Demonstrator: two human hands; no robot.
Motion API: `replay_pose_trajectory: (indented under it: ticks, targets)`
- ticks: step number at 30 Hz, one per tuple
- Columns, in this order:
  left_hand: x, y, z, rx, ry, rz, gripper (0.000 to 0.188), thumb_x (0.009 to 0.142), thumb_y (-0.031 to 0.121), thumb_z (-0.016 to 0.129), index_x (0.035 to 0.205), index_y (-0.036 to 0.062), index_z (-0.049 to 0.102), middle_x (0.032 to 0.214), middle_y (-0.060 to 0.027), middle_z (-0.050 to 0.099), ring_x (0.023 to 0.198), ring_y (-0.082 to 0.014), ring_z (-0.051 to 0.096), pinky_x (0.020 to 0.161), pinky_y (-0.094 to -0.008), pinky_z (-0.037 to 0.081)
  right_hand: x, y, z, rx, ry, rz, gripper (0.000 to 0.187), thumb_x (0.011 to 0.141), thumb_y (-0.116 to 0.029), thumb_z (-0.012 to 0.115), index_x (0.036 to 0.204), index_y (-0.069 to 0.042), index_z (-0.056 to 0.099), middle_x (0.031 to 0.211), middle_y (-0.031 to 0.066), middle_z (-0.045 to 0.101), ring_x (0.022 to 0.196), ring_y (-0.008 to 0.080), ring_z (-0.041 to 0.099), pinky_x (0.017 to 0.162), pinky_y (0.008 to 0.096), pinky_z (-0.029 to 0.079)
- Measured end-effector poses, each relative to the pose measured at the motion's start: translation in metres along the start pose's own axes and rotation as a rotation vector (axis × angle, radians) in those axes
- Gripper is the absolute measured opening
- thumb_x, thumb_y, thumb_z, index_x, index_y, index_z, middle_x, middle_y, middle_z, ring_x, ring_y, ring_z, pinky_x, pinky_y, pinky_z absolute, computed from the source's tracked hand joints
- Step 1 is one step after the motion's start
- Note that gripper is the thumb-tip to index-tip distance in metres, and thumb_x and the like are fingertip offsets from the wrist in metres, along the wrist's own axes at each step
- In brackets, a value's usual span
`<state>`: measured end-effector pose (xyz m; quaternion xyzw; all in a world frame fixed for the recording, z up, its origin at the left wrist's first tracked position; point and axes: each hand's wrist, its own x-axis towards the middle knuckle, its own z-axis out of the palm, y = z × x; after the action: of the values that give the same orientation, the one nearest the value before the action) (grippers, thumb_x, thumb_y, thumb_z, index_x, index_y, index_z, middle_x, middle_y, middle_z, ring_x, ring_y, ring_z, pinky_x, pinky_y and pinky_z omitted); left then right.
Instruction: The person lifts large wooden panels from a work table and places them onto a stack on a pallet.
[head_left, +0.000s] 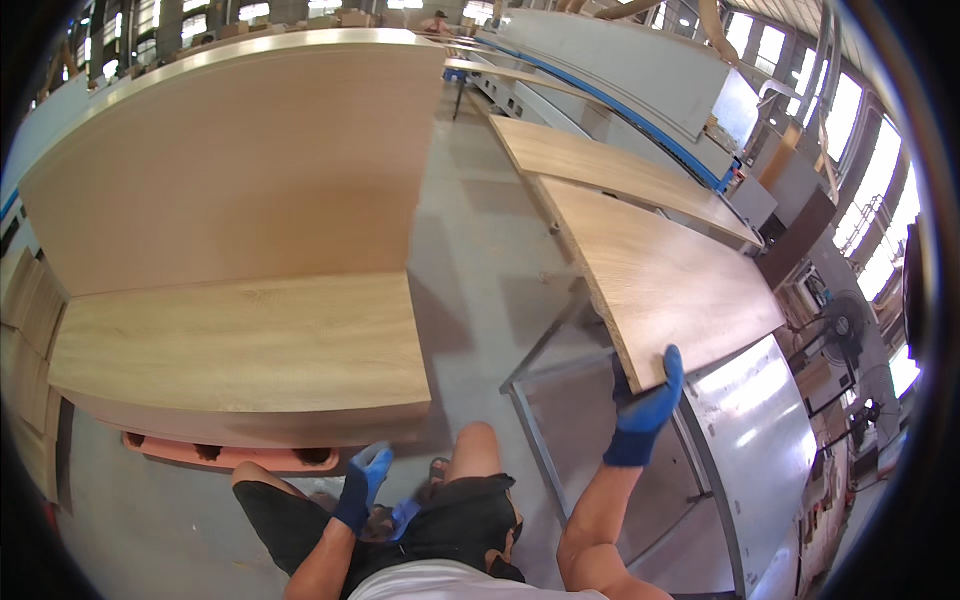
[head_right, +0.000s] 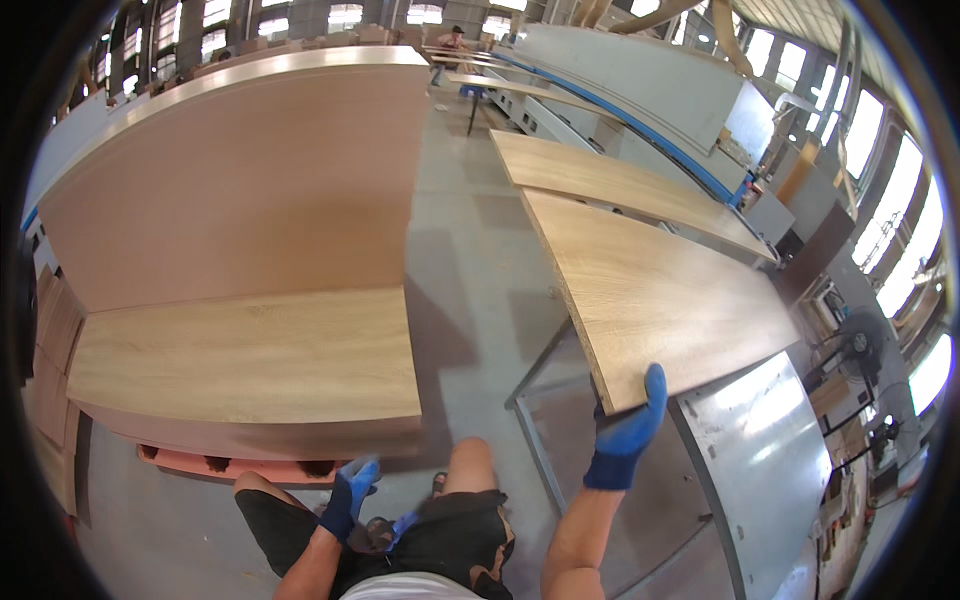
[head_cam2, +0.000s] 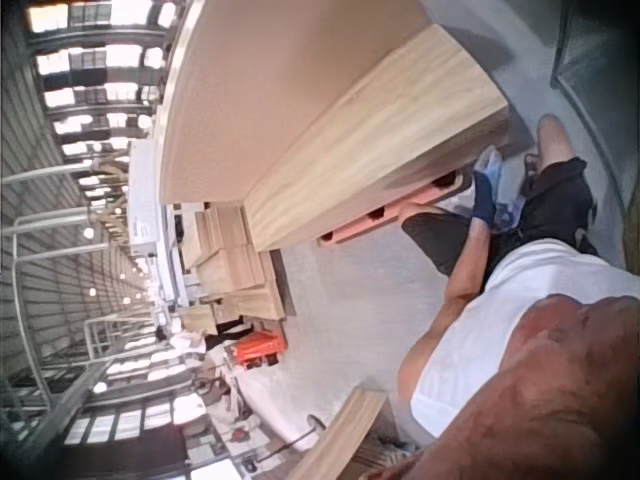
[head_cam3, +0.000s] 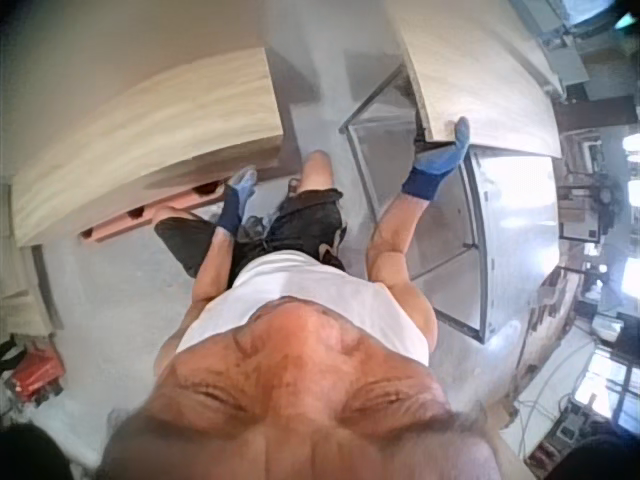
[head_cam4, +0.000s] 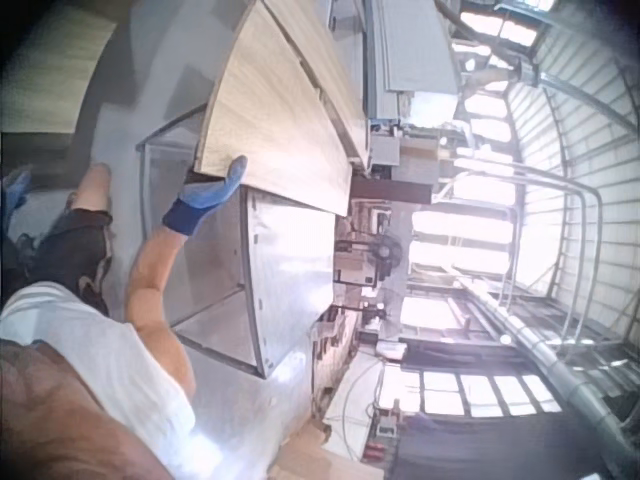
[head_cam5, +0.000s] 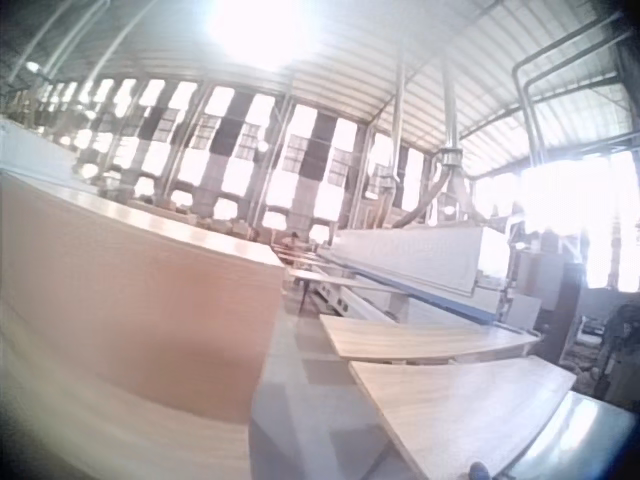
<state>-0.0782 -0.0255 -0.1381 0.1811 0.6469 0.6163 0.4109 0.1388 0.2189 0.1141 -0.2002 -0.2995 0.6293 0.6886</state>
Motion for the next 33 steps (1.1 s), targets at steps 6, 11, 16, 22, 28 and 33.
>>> replay_pose_trajectory:
  ticks: [6, 11, 16, 22, 28, 33]
  targets:
    - [-0.035, 0.127, 0.100, -0.604, -0.558, 0.079, 0.039, 0.091, 0.027, 0.049, 0.115, -0.0041, 0.052, 0.107, -0.0111, 0.056, 0.085, -0.0157, 0.058, 0.075, -0.0269, 0.048, -0.081, -0.037, 0.014, -0.277, 0.208, -0.048, 0.039, 0.080, -0.031, 0.055, 0.103, -0.001, 0.050, 0.083, 0.0125, 0.059, 0.057, 0.0213, 0.058, 0.048, 0.0274, 0.047]
    - [-0.041, 0.141, 0.156, -0.641, -0.802, -0.144, 0.042, 0.088, 0.029, 0.054, 0.113, -0.0049, 0.050, 0.108, -0.0155, 0.055, 0.091, -0.0160, 0.056, 0.078, -0.0277, 0.046, -0.141, -0.011, -0.019, -0.082, -0.083, 0.336, 0.051, 0.086, -0.026, 0.044, 0.125, 0.007, 0.035, 0.119, 0.0179, 0.048, 0.107, 0.0269, 0.051, 0.091, 0.0367, 0.041]
    - [-0.061, 0.124, 0.139, -0.490, -0.484, 0.006, 0.042, 0.079, 0.018, 0.059, 0.113, -0.0056, 0.050, 0.106, -0.0122, 0.057, 0.094, -0.0177, 0.055, 0.084, -0.0297, 0.043, -0.175, 0.010, -0.058, -0.116, -0.133, 0.632, 0.048, 0.089, -0.025, 0.041, 0.124, 0.007, 0.036, 0.118, 0.0184, 0.049, 0.107, 0.0268, 0.051, 0.091, 0.0365, 0.042]
    - [-0.068, 0.132, 0.020, -0.615, -0.077, 0.064, 0.015, 0.069, 0.008, 0.057, 0.078, -0.0038, 0.060, 0.070, -0.0072, 0.059, 0.061, -0.0144, 0.057, 0.059, -0.0254, 0.047, -0.179, 0.019, -0.111, -0.333, -0.423, 0.583, 0.043, 0.091, -0.033, 0.041, 0.118, 0.000, 0.047, 0.105, 0.0126, 0.057, 0.087, 0.0213, 0.057, 0.077, 0.0326, 0.048]
    - [-0.095, 0.099, -0.207, -0.697, 0.351, 0.596, 0.036, 0.088, 0.029, 0.041, 0.111, 0.0026, 0.048, 0.109, -0.0123, 0.054, 0.094, -0.0220, 0.055, 0.083, -0.0349, 0.045, -0.061, -0.058, -0.204, 0.176, 0.017, 0.397, 0.043, 0.089, -0.042, 0.042, 0.112, -0.008, 0.056, 0.108, 0.0101, 0.059, 0.097, 0.0190, 0.055, 0.084, 0.0313, 0.045]
    - [-0.134, 0.072, -0.285, -1.064, 0.690, 0.686, 0.055, 0.090, 0.040, 0.038, 0.133, 0.0058, 0.032, 0.135, -0.0126, 0.036, 0.121, -0.0276, 0.037, 0.098, -0.0406, 0.033, -0.030, -0.066, -0.198, -0.200, 0.142, 0.029, 0.048, 0.090, -0.038, 0.042, 0.121, -0.001, 0.043, 0.121, 0.0142, 0.047, 0.105, 0.0240, 0.050, 0.087, 0.0345, 0.043]
